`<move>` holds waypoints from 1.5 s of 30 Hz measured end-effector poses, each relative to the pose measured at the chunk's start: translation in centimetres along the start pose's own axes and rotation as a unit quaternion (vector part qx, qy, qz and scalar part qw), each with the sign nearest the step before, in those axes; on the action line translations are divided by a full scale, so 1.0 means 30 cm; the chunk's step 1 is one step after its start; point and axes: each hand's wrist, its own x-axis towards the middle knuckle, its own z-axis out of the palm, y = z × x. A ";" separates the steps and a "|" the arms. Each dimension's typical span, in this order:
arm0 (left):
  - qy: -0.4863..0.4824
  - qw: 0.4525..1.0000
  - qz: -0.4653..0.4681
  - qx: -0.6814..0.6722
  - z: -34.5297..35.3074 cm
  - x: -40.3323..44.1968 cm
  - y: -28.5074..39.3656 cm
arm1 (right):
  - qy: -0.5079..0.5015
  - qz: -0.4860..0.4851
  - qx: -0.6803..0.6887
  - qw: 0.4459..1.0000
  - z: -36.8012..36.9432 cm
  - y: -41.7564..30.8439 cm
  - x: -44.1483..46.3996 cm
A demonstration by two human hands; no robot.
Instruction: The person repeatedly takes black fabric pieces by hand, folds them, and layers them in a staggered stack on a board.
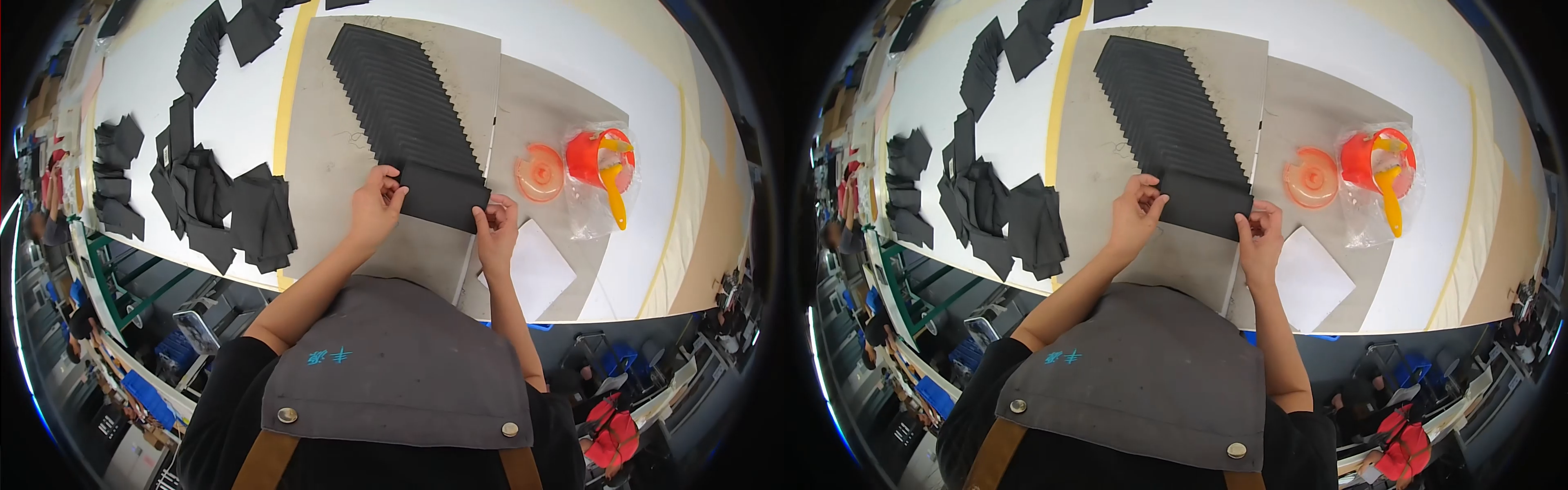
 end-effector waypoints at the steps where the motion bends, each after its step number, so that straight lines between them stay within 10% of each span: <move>1: 0.001 1.000 -0.002 0.002 0.004 0.003 -0.004 | 0.022 -0.019 -0.002 1.000 0.003 0.012 0.005; 45: -0.025 0.989 0.088 0.113 0.039 0.049 -0.061 | 0.010 -0.103 -0.186 0.977 0.016 0.014 0.048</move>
